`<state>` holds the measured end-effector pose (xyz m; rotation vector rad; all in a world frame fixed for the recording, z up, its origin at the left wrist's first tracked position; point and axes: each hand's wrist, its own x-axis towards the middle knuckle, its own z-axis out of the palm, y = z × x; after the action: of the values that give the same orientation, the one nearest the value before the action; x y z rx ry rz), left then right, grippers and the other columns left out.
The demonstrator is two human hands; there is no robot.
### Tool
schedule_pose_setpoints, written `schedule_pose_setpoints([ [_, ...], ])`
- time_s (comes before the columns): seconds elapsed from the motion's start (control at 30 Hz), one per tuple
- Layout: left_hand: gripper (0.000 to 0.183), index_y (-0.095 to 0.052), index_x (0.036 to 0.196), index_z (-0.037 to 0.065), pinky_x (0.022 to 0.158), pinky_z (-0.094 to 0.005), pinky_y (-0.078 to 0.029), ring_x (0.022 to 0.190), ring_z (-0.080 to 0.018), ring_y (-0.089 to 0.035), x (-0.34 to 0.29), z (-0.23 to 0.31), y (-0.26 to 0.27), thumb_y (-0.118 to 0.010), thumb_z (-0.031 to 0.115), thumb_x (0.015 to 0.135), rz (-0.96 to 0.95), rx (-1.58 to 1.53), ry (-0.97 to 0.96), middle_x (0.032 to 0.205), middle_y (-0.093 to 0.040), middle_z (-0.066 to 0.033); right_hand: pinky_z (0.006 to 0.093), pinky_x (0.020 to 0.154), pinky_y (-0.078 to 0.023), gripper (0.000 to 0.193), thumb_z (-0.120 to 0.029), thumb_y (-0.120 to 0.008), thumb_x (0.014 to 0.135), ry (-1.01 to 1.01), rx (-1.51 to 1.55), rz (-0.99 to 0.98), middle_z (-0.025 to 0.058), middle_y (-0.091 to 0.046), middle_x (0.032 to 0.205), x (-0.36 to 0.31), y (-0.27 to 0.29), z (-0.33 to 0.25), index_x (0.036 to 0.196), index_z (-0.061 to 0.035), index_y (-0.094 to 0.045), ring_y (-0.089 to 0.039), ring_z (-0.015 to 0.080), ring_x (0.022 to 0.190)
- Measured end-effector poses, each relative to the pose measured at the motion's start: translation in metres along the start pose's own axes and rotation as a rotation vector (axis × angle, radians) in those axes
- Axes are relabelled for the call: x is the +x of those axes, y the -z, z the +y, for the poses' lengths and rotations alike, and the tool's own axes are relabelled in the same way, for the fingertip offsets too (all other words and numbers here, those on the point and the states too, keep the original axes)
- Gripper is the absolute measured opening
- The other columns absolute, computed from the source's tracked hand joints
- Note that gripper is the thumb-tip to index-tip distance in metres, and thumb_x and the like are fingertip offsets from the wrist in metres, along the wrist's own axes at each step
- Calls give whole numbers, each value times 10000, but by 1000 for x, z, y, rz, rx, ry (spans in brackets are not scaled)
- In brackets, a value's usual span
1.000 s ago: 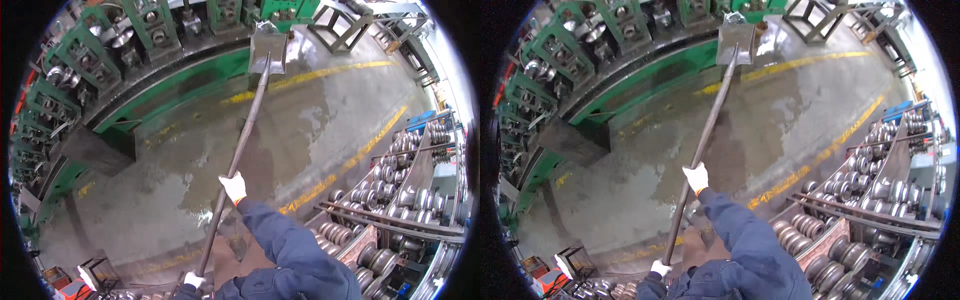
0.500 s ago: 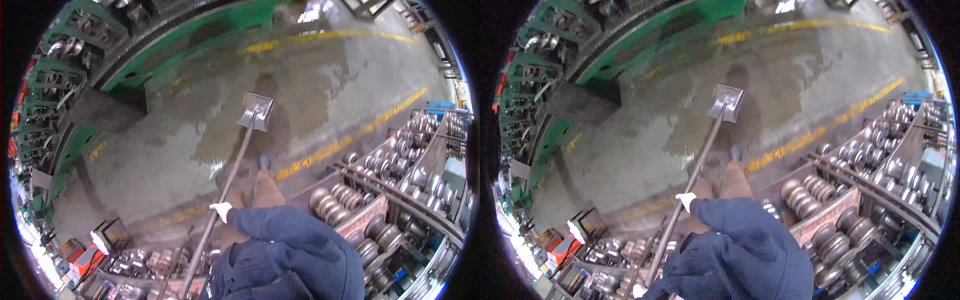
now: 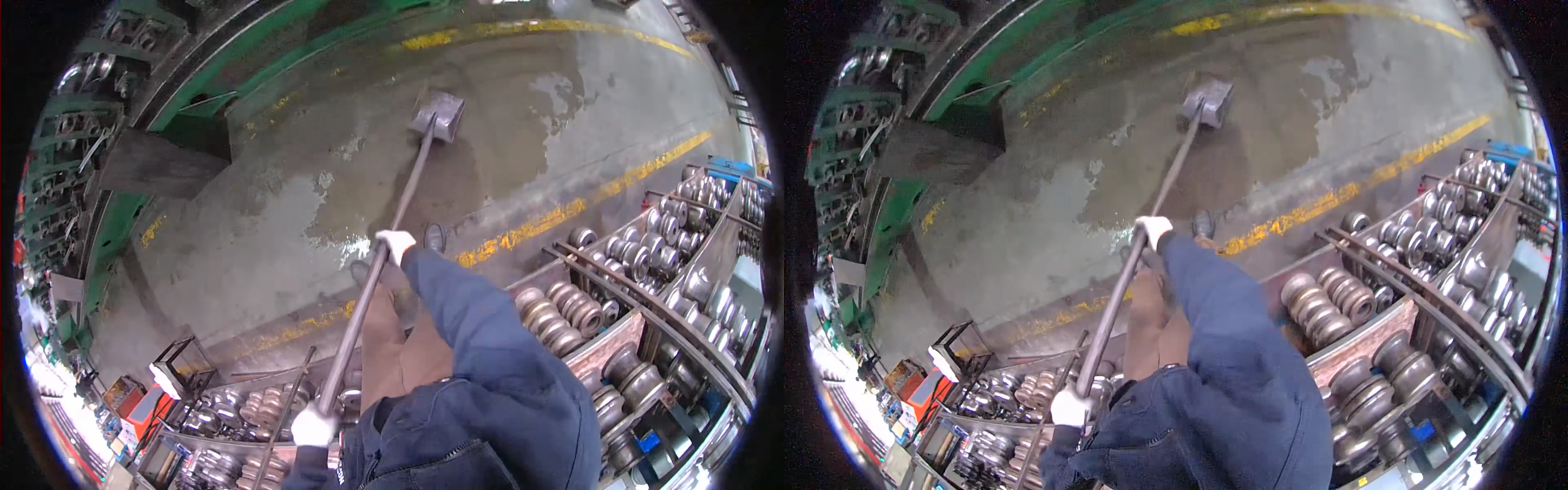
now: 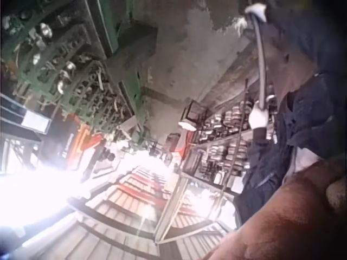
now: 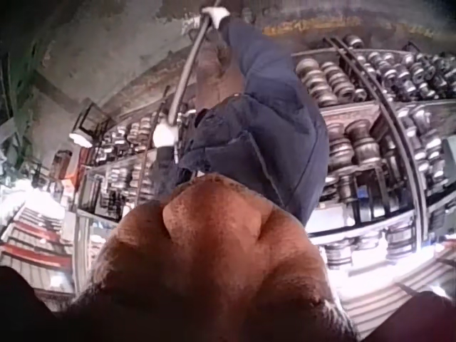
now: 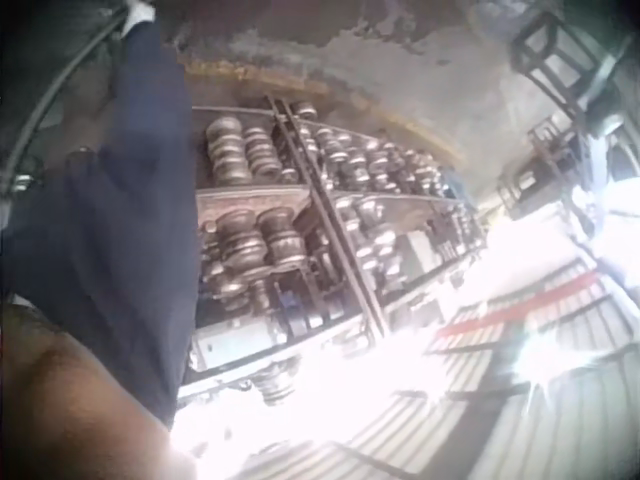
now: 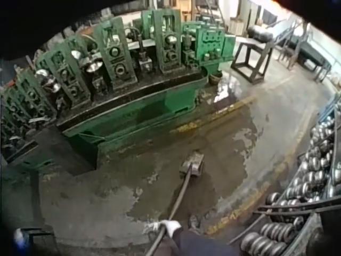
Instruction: Picking up a piece of metal and using a long-handled scraper to move debris or scrap on the floor.
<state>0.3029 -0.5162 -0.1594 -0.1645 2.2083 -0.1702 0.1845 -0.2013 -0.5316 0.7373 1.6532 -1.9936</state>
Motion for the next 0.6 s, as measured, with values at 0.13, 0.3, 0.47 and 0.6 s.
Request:
schedule_pose_setpoints([
  [0.13,429,-696,1003,19,800,-464,-554,878,-418,-690,92,25,-29,-701,325,703,-41,-175,-73,877,-702,-256,473,541,-554,198,-159,-667,873,-177,584,354,132,-610,724,51,62,-37,920,20,-597,-635,285,615],
  [0.3,457,-705,963,-52,707,-397,-575,767,-319,-730,123,-25,-110,-751,247,619,-108,-453,-69,809,-717,-228,349,821,-536,502,-245,-805,775,114,-48,652,163,-696,1018,-18,15,-131,1127,49,-600,-663,223,931],
  [0.47,631,-700,936,-74,725,-423,-548,763,-332,-702,108,-20,-82,-816,463,626,-303,-324,-249,826,-705,-232,355,809,-538,541,-279,-836,749,211,-71,664,173,-705,985,-40,22,-194,1094,61,-596,-681,246,898],
  [0.6,719,-712,906,-71,721,-434,-539,768,-343,-707,87,-55,-88,-786,590,632,-379,-165,-232,799,-700,-243,381,821,-534,549,-278,-832,738,181,-109,678,205,-699,987,-64,10,-193,1086,76,-595,-681,285,925],
])
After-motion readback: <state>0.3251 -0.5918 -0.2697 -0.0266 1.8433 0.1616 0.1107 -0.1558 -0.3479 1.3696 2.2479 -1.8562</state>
